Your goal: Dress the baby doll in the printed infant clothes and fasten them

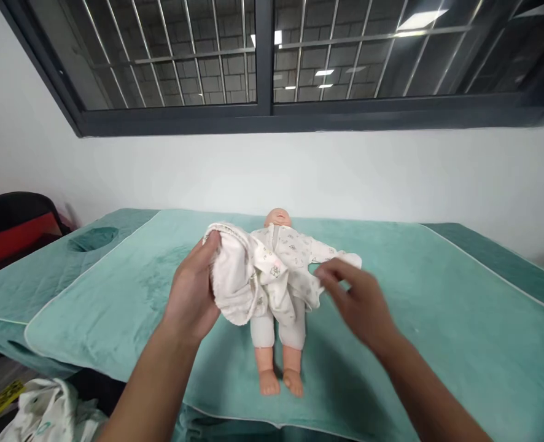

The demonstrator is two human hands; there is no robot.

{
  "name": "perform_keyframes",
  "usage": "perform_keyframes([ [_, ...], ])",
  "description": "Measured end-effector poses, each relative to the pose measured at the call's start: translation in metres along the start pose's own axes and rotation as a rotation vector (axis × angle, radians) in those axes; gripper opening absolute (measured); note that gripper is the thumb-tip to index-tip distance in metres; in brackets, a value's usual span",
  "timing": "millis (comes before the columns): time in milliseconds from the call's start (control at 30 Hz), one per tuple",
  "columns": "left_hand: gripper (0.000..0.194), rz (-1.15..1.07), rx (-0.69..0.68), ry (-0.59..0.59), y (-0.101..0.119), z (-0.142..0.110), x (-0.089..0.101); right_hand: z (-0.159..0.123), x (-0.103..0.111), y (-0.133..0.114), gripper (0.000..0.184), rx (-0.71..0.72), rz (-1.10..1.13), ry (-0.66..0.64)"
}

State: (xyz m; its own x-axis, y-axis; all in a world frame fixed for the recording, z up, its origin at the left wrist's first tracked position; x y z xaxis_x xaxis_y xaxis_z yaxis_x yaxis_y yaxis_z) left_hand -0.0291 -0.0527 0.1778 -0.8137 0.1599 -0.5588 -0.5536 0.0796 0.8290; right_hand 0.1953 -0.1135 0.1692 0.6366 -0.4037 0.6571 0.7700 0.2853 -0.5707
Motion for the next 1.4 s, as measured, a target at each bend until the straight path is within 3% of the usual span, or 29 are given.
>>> perform_keyframes([
  [67, 0.028, -0.038, 0.046, -0.029, -0.007, -0.006, -0.014, -0.019, -0.025, -0.065, 0.018, 0.312, 0.028, -0.12],
  [133, 0.026, -0.051, 0.054, -0.049, -0.008, -0.013, -0.025, -0.033, -0.044, -0.098, 0.022, 0.456, -0.122, -0.156],
  [233, 0.017, -0.031, -0.013, -0.068, 0.004, -0.017, -0.033, -0.032, -0.059, -0.102, 0.008, 0.467, -0.279, -0.224],
  [267, 0.014, -0.02, -0.047, -0.063, 0.01, -0.017, -0.033, -0.029, -0.06, -0.101, 0.013, 0.482, -0.256, -0.272],
  [367, 0.018, -0.016, -0.152, 0.044, 0.031, -0.014, -0.017, -0.02, -0.049, -0.104, 0.031, 0.501, 0.05, -0.484],
  [433, 0.021, -0.009, -0.273, 0.152, 0.049, -0.014, -0.002, -0.006, -0.03, -0.106, 0.035, 0.424, 0.337, -0.56],
  [500, 0.021, 0.069, -0.43, 0.212, 0.07, -0.02, 0.004, 0.018, -0.005, -0.109, 0.034, 0.333, 0.573, -0.483],
  [567, 0.023, 0.215, -0.627, 0.232, 0.093, -0.035, -0.003, 0.045, 0.021, -0.112, 0.034, 0.273, 0.721, -0.301],
  [633, 0.03, 0.385, -0.841, 0.264, 0.114, -0.059, -0.016, 0.066, 0.038, -0.121, 0.036, 0.27, 0.79, -0.151],
  [733, 0.03, 0.64, -1.044, 0.252, 0.132, -0.088, -0.045, 0.082, 0.046, -0.148, 0.037, 0.356, 0.852, -0.097],
  [833, 0.031, 0.8, -0.997, 0.042, 0.129, -0.087, -0.072, 0.085, 0.042, -0.167, 0.036, 0.394, 0.891, -0.173],
  [900, 0.033, 0.846, -0.852, -0.1, 0.118, -0.072, -0.079, 0.084, 0.035, -0.165, 0.038, 0.353, 0.885, -0.242],
  [1100, 0.028, 0.719, -0.27, -0.264, 0.069, -0.016, -0.057, 0.091, 0.011, -0.118, 0.033, 0.124, 0.894, -0.244],
  [1200, 0.028, 0.575, -0.19, -0.294, 0.055, -0.007, -0.052, 0.088, -0.017, -0.094, 0.039, -0.031, 1.072, -0.344],
  [1233, 0.027, 0.534, -0.214, -0.278, 0.055, -0.006, -0.051, 0.084, -0.026, -0.092, 0.043, -0.052, 1.104, -0.414],
  [1300, 0.026, 0.478, -0.274, -0.222, 0.055, -0.005, -0.046, 0.067, -0.047, -0.098, 0.047, -0.008, 1.041, -0.675],
  [1400, 0.028, 0.465, -0.278, -0.185, 0.047, -0.003, -0.04, 0.031, -0.072, -0.1, 0.047, 0.092, 0.731, -1.081],
])
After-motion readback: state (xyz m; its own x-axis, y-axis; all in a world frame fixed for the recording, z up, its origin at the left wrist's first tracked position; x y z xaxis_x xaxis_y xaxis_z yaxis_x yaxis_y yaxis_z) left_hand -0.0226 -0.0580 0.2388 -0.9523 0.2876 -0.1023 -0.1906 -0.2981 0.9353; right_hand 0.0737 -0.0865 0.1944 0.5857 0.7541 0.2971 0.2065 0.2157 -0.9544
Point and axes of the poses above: each hand's wrist, its own z-axis towards the middle knuckle, its own x-axis out of the back of the hand, y = z × x, the point moved 9 cm from there along z, towards the middle knuckle, and after that the axes turned 3 degrees about -y, right-handed, at the moved point
